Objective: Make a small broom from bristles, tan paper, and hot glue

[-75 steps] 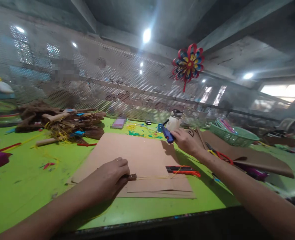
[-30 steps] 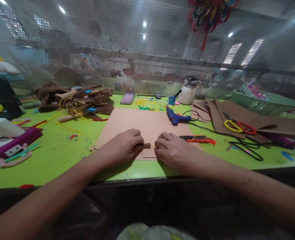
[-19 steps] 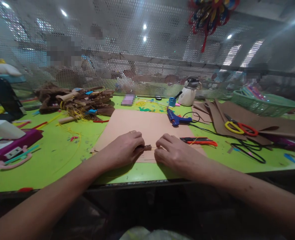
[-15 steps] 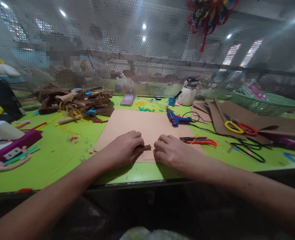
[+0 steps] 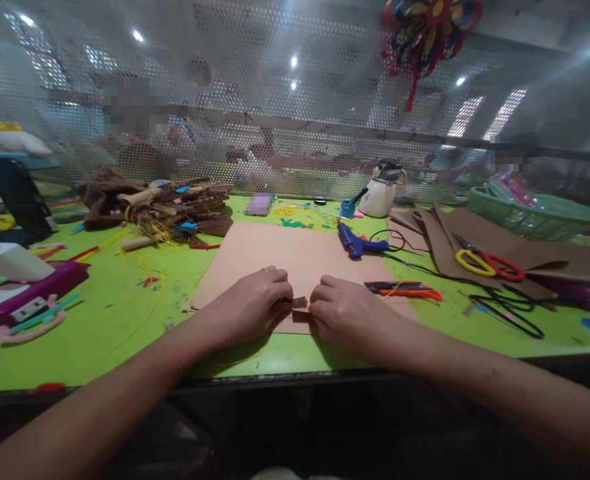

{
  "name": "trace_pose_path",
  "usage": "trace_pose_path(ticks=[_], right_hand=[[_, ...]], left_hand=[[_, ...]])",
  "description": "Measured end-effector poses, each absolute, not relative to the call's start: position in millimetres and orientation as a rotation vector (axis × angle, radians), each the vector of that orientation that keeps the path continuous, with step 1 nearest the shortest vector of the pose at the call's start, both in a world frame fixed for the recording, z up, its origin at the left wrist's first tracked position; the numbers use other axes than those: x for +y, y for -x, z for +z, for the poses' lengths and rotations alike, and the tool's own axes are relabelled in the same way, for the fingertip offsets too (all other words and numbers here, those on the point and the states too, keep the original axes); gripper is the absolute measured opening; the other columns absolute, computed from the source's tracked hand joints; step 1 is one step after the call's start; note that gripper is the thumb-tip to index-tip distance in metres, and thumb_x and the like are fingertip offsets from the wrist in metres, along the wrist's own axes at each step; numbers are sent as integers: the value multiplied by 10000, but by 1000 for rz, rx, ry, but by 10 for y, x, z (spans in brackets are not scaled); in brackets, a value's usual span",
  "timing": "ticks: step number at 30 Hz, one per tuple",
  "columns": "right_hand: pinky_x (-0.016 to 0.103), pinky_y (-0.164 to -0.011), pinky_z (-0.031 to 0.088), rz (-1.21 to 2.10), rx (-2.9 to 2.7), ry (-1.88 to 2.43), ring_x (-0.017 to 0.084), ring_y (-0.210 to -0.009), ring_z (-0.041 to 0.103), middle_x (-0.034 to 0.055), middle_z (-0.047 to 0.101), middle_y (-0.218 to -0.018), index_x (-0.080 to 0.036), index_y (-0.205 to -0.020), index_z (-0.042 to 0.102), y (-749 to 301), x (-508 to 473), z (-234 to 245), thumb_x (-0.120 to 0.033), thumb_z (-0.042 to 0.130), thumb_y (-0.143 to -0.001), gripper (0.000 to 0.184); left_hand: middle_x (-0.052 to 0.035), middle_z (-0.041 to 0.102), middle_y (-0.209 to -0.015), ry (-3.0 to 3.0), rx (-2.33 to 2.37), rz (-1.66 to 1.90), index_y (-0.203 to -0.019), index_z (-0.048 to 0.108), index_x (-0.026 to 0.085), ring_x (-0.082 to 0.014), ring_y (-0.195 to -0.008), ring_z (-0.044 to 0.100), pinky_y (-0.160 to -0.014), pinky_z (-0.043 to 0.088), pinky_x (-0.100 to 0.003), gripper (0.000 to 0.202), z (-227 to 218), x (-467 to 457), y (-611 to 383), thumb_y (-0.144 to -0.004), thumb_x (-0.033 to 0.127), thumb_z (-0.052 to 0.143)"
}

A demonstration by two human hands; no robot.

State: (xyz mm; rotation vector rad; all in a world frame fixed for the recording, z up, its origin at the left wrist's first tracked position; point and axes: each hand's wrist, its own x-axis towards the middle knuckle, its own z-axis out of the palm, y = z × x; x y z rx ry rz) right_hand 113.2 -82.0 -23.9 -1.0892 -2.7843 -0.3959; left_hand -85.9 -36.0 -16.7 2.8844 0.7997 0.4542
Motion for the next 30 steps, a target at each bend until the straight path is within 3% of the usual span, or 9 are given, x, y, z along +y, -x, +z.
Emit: trace_pose_path(ticks=[7,14,18,23,25,28,30], right_hand=[[274,-611,347,-67,-2609,1175,166,-741,492,75,595,-794,-128,-767,617,-1191,-699,-111,-205,571,-823,106],[229,-559,307,253,-2492,1246,114,-638,499,40,621,-722,-129,-771,649,-1243,-568,-53,-148,537,-820,123],[224,-556,311,324,-2538,1204,115,-644,502,39,644,-738,-134,-786,661,-1259,-455,-20,-181,536,-818,137],[207,-515,315,650,-2505,1227,95,-570,462,6,610,-632,-112,-787,680,-1288,-305,-56,-195,524,-809,179],[207,-512,318,686,-2488,1229,94,-568,453,-1,598,-619,-109,-788,685,-1302,-260,-94,-217,532,-805,189],[209,-510,322,729,-2484,1221,94,-562,448,-5,589,-613,-110,-790,688,-1314,-209,-137,-235,533,-804,200],[208,-511,325,762,-2495,1199,94,-563,450,-5,590,-619,-112,-780,687,-1315,-184,-144,-223,527,-800,196]], left_hand=[[-49,548,-821,-2860,817,429,-796,624,146,-166,-766,516,-671,414,-275,171,-152,-355,850,-875,153,472],[-40,545,-825,-2826,842,422,-787,626,157,-166,-788,514,-689,409,-267,161,-155,-344,858,-859,134,484],[-44,551,-829,-2809,861,408,-799,638,154,-169,-796,519,-700,409,-271,158,-171,-318,857,-854,149,490],[-42,565,-839,-2747,938,432,-809,611,170,-172,-781,530,-686,407,-279,114,-186,-318,855,-845,190,504],[-34,585,-839,-2687,996,462,-876,585,177,-173,-764,536,-663,403,-280,76,-187,-332,854,-829,209,535],[-10,605,-808,-2614,1023,531,-1066,523,192,-161,-718,536,-634,398,-271,241,-188,-350,853,-831,235,554],[-9,599,-800,-2669,941,563,-1087,542,205,-154,-719,532,-638,397,-265,221,-192,-350,855,-872,248,514]])
